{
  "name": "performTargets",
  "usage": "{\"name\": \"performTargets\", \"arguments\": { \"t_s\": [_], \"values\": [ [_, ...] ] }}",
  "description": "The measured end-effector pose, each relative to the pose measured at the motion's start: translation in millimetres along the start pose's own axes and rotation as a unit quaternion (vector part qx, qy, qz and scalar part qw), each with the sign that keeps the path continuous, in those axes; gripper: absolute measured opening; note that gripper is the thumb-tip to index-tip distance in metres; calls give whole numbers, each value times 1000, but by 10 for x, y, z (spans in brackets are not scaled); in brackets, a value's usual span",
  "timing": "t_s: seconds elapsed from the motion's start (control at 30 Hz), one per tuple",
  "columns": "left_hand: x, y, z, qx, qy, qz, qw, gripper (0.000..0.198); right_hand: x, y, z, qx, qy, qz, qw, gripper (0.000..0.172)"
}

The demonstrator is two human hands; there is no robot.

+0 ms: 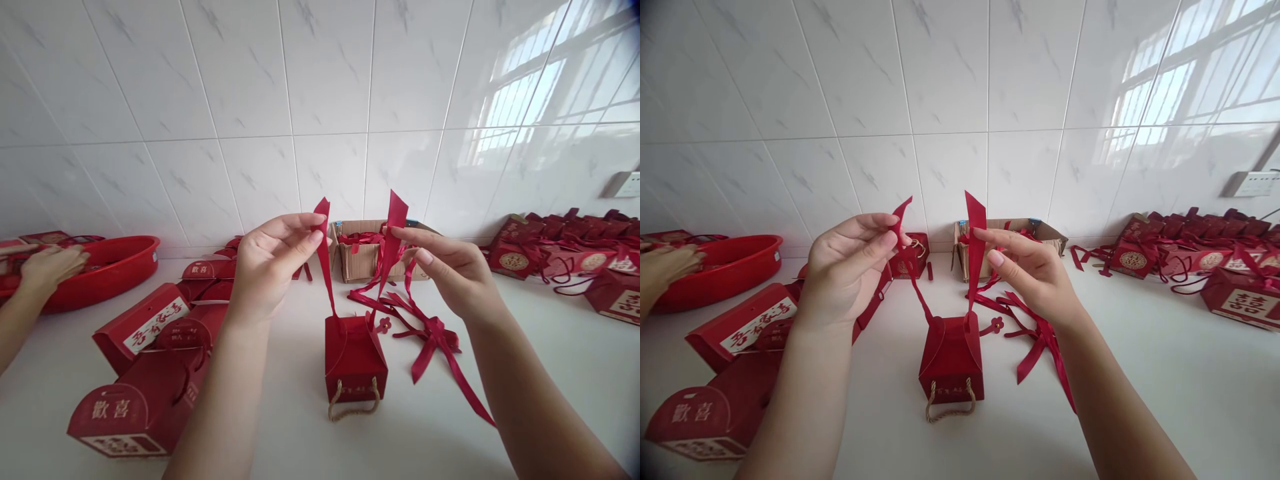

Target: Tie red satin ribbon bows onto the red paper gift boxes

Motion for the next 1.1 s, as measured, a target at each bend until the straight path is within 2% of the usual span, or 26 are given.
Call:
{"name": "performTargets", "arguments": {
  "t_s": [0.17, 0.33, 0.47, 0.73, 0.9, 1.1],
  "values": [
    [-13, 4, 24, 0, -31, -12, 999, 24, -15, -10, 16, -1, 5, 12, 1000, 27],
    [-2, 34, 40, 16, -54, 2, 998, 16, -17, -3, 18, -3, 6, 5, 1000, 27],
    [27, 59, 47, 27, -81, -10, 996, 20, -8, 3, 14, -2, 12, 10, 1000, 26],
    [44, 36, 89, -52, -72, -26, 996, 17, -4, -10, 28, 2, 16, 12, 1000, 28],
    [53, 44, 59, -82, -46, -35, 995, 19, -12, -14, 23, -5, 1, 0, 1000, 29],
    [36, 24, 57, -76, -11, -26, 997, 18, 28, -1, 15, -26, -16, -23, 999, 28]
  ]
}}
Point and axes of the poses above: each hand's wrist, its own y-axis towards the middle knuckle, its own z-axis out of the palm, x = y × z, the point moved 1 cm from there along y, towards the middle knuckle, and after that the axes turned 15 degrees about -z, right-handed, at the moved point
